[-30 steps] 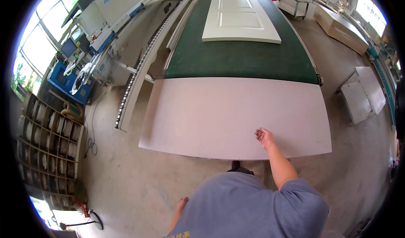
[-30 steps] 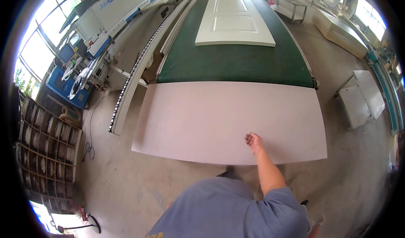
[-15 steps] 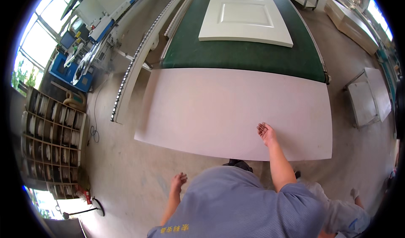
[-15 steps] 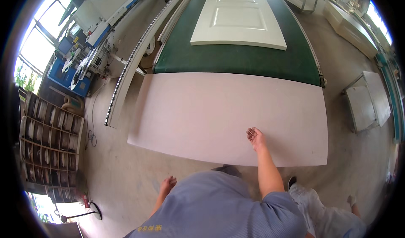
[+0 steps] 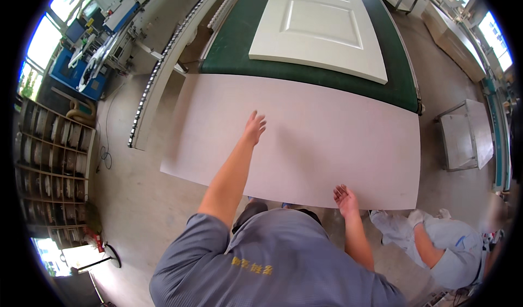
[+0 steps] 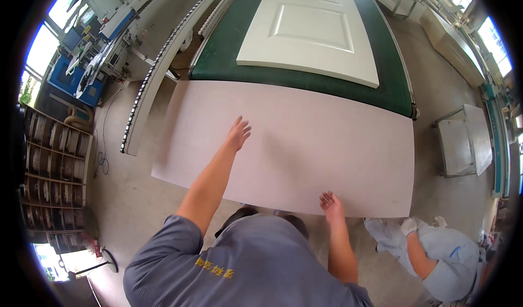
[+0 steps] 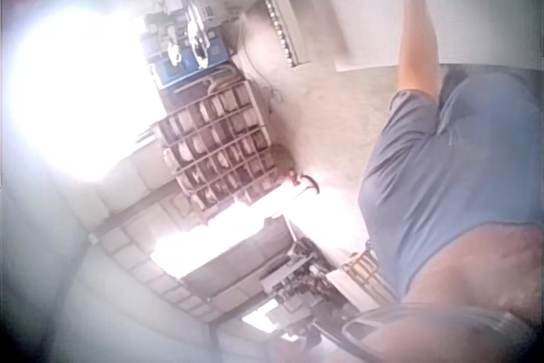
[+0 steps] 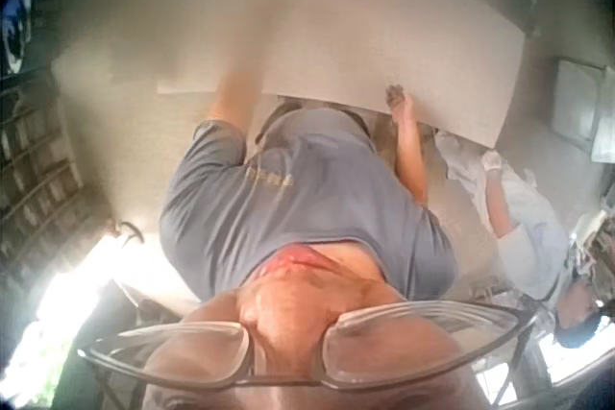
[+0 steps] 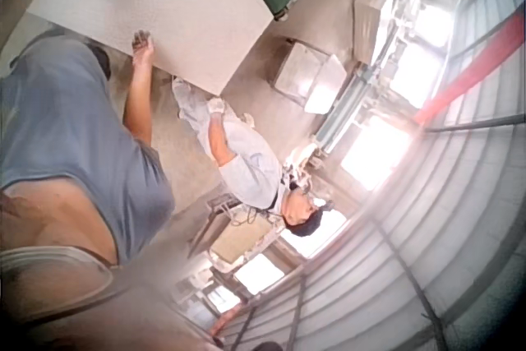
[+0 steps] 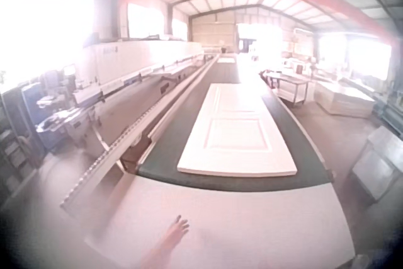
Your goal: The person moves white door panels from a stack to a processing machine with the help of another person and then uses a compressed air nozzle to clean the machine and floor.
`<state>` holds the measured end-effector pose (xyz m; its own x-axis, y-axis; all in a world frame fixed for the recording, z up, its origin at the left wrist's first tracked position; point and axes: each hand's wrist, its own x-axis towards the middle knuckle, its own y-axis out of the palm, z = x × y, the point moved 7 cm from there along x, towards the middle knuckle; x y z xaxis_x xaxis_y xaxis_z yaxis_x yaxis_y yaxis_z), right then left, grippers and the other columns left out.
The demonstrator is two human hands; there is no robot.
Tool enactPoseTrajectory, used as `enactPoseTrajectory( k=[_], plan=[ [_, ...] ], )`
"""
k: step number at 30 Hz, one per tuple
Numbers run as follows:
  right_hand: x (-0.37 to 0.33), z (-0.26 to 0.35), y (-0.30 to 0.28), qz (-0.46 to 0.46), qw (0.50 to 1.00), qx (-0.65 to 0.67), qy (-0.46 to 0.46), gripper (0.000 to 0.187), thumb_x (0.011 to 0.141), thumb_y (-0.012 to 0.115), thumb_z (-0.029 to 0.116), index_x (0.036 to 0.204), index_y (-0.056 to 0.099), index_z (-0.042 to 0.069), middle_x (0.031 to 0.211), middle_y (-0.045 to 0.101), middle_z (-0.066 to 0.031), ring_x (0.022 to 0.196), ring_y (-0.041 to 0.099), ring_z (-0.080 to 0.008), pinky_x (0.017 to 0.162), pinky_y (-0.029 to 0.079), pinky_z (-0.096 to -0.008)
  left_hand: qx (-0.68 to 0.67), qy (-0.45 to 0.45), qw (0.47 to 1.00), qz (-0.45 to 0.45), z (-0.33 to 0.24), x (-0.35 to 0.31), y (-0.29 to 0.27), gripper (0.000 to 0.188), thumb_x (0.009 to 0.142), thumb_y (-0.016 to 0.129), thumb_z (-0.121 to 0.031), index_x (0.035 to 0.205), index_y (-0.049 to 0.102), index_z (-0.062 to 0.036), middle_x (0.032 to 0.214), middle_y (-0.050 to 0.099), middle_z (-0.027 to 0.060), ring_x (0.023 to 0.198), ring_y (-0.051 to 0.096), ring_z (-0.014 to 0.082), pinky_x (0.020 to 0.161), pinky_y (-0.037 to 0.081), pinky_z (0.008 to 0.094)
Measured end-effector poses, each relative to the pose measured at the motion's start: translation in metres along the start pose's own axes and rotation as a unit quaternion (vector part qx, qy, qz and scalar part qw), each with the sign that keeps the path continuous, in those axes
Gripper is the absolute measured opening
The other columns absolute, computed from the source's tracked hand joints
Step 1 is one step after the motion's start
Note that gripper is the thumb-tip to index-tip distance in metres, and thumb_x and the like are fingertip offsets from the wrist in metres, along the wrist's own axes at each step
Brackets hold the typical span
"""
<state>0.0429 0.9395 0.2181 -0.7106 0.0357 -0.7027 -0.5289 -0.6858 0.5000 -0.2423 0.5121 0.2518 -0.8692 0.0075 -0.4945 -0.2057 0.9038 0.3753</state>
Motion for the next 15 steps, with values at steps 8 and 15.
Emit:
enactPoseTrajectory(
  k=[8,15],
  plan=[
    [-0.138,-0.063,-0.073,-0.199,0.979,0.039,-0.022,0.028,0.098,0.046,0.029,0.114,0.058,0.010,0.110,0.067,-0.0061,0.101,0.063,-0.0246,0.086,0.051,-0.0378,-0.146,0.005,0.988,-0.059,-0.034,0.117,0.026,0.089,0.090,0.059,-0.023,0.154,-0.002,-0.0146,0.156,0.019,0.0179,0.143,0.023,0.0369,0.115,0.020,0.0489],
    [-0.227,-0.138,-0.113,-0.301,0.953,0.022,0.018,0.040,0.098,0.046,0.027,0.131,0.048,0.005,0.130,0.055,-0.0131,0.113,0.057,-0.0290,0.090,0.050,-0.0434,-0.249,0.049,0.964,-0.079,-0.065,0.150,0.001,0.093,0.089,0.059,-0.019,0.153,-0.008,-0.0183,0.159,0.012,0.0138,0.146,0.013,0.0328,0.116,0.007,0.0463]
  ],
)
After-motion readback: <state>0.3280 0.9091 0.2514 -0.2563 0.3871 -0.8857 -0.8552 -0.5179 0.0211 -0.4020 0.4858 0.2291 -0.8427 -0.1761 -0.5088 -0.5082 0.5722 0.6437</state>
